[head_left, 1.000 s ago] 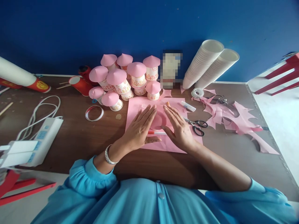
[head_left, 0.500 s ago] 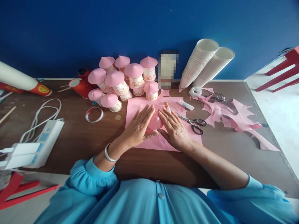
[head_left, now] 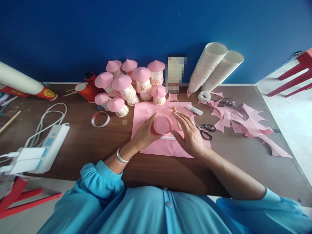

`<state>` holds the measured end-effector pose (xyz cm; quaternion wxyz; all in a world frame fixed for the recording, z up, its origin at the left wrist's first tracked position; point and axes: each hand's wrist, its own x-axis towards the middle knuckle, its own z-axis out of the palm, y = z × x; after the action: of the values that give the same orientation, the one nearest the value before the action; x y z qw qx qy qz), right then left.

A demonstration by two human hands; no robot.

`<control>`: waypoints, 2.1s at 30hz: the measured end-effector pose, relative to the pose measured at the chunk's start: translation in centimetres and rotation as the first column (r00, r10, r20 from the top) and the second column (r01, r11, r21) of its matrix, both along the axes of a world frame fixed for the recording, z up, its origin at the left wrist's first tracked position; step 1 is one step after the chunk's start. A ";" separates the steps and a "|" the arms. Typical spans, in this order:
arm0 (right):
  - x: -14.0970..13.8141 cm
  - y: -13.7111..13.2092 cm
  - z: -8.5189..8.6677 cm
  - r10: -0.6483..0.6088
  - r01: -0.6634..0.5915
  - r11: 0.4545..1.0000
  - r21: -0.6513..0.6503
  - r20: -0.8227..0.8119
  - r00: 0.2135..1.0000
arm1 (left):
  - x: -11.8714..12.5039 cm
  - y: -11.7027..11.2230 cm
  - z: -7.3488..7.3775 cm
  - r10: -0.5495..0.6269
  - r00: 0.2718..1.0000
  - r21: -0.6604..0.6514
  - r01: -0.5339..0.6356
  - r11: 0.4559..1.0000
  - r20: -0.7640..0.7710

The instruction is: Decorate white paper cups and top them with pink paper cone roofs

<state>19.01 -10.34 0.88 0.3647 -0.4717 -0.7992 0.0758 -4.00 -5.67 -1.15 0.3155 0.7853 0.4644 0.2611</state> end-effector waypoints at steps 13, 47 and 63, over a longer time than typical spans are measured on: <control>-1.7 1.0 -0.2 0.059 -0.240 0.922 -0.305 -0.501 0.863 | 0.6 1.7 4.9 0.051 0.879 -0.122 0.009 0.992 0.474; -2.2 -0.3 0.6 0.075 -0.448 0.817 -0.364 -0.703 0.707 | 2.6 2.7 11.5 -0.519 0.815 -0.001 0.537 0.843 0.259; -1.3 0.0 0.7 0.026 -0.418 0.777 -0.471 -0.639 0.769 | 2.1 3.5 12.5 -0.597 0.792 0.153 0.579 0.801 0.128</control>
<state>17.68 -10.31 1.62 0.4206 -0.4080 -0.6299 0.5097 -1.85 -2.19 11.31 0.3774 0.8811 0.1536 0.2402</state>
